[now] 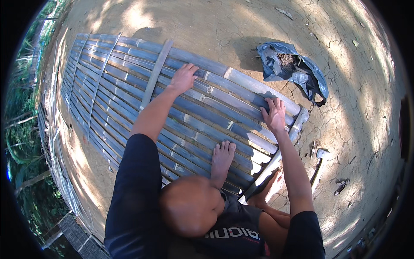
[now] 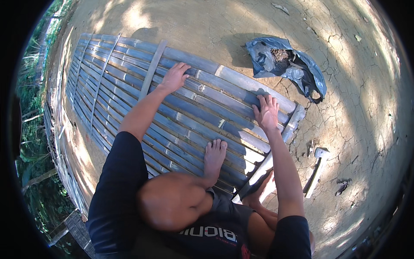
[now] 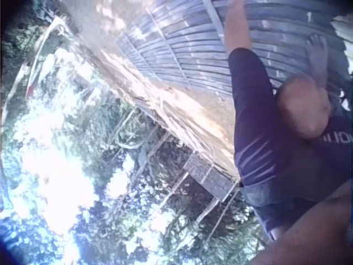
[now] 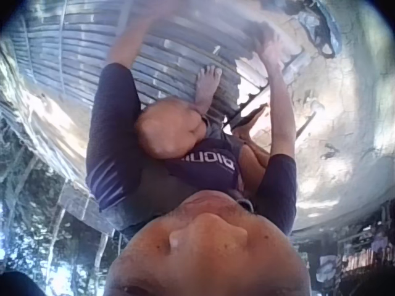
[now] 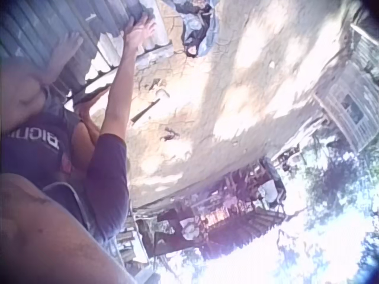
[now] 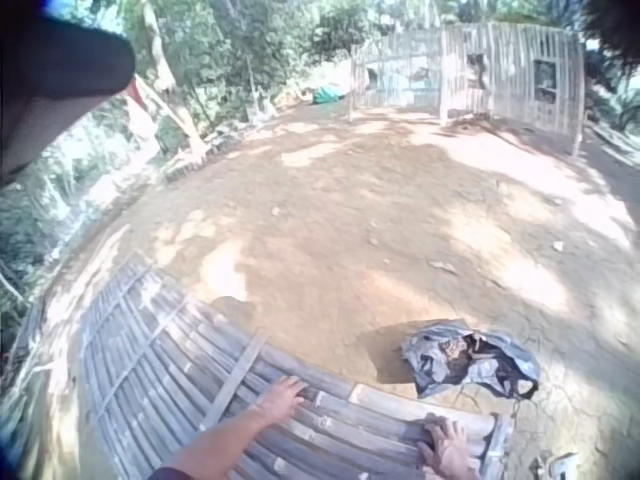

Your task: The person constructs a bamboo structure by placing small nails into pre-drilled holes in the bamboo slats and then hammers them in using an axe-head as a mallet.

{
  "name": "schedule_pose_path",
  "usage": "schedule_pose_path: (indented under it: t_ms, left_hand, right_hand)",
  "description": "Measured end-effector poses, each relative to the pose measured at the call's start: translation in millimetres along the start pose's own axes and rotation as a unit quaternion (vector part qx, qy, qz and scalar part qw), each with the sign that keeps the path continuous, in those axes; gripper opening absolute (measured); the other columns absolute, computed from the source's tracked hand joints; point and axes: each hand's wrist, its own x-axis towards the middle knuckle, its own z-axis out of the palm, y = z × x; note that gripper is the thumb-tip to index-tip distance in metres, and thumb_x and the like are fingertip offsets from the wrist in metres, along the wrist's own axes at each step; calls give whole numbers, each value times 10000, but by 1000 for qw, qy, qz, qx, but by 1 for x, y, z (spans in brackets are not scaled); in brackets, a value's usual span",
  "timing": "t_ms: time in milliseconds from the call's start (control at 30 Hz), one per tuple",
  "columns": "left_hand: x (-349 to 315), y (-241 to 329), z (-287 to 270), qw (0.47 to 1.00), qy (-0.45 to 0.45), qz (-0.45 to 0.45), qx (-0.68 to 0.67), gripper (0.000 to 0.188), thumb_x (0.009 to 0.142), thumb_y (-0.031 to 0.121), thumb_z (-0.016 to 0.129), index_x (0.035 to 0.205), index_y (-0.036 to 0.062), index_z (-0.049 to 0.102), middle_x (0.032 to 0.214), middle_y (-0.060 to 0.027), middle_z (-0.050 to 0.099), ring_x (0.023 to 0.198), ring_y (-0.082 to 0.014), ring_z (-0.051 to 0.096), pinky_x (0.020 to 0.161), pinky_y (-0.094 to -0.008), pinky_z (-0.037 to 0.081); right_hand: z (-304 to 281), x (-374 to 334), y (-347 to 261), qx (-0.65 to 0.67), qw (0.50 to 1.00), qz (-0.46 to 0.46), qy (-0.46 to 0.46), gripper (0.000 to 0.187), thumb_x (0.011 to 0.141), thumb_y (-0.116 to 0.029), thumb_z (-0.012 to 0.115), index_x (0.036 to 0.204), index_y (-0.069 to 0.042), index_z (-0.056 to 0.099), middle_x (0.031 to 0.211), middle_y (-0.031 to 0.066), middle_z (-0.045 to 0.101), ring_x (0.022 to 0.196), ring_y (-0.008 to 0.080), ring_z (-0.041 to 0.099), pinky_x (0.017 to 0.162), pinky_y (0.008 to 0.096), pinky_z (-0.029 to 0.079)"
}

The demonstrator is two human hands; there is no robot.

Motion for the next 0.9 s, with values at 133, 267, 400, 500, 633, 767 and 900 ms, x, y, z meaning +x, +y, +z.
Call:
schedule_pose_path:
  t_ms: [133, 267, 400, 500, 633, 767, 900]
  left_hand:
    - [-15, 18, 2, 998, 42, -20, -45, 391, 904, 90, 666, 1285, 56, 584, 1310, -133, 562, 1237, -346, 521, 1037, -439, 455]
    - [-38, 48, 14, 993, 59, -10, -100, 386, 915, 106, 662, 1291, 64, 590, 1317, -123, 563, 1239, -346, 521, 1031, -448, 450]
    - [-55, 70, 19, 993, 80, -8, -81, 393, 919, 128, 666, 1298, 54, 587, 1322, -126, 565, 1230, -354, 528, 1032, -457, 447]
    - [-63, 90, 24, 992, 95, 15, -79, 389, 914, 129, 666, 1286, 43, 593, 1329, -148, 560, 1241, -374, 525, 1049, -468, 436]
    - [-89, 118, 29, 985, 108, 110, -83, 388, 900, 150, 665, 1265, 34, 604, 1345, -183, 543, 1301, -399, 491, 1073, -495, 409]
    - [-139, 181, 36, 973, 33, 167, -156, 441, 891, 212, 678, 1284, 34, 584, 1382, -207, 508, 1369, -411, 436, 1105, -502, 380]
    - [-202, 225, 63, 953, -128, 170, -214, 673, 902, 345, 673, 1475, 71, 451, 1588, -239, 281, 1500, -407, 224, 1199, -513, 248]
  right_hand:
    - [0, -2, 7, -7, 1000, -15, 2, 464, 864, -238, 702, 1292, -88, 603, 1251, 134, 538, 1181, 345, 497, 974, 470, 399]
    - [-17, -2, 26, 62, 998, -27, 13, 379, 880, -229, 696, 1221, -71, 654, 1159, 165, 610, 1114, 361, 541, 971, 470, 430]
    - [-83, -6, 53, 70, 997, 11, 7, 306, 922, -232, 672, 1168, -51, 683, 1064, 173, 666, 1051, 370, 594, 961, 475, 472]
    - [-125, -27, 108, -69, 997, -24, 13, 303, 935, -234, 658, 1177, -51, 679, 1058, 156, 672, 1059, 348, 604, 974, 455, 481]
    - [-185, -81, 133, -101, 991, -21, -84, 273, 929, -185, 651, 1165, -49, 667, 1045, 152, 656, 1054, 352, 602, 960, 444, 487]
    - [-188, -153, 149, -52, 990, -22, -129, 231, 917, -139, 655, 1103, -2, 666, 975, 179, 654, 953, 354, 619, 863, 444, 492]
    - [-154, -193, 123, 32, 988, -44, -145, 156, 900, -95, 659, 1010, 11, 691, 889, 176, 666, 873, 352, 639, 817, 447, 502]
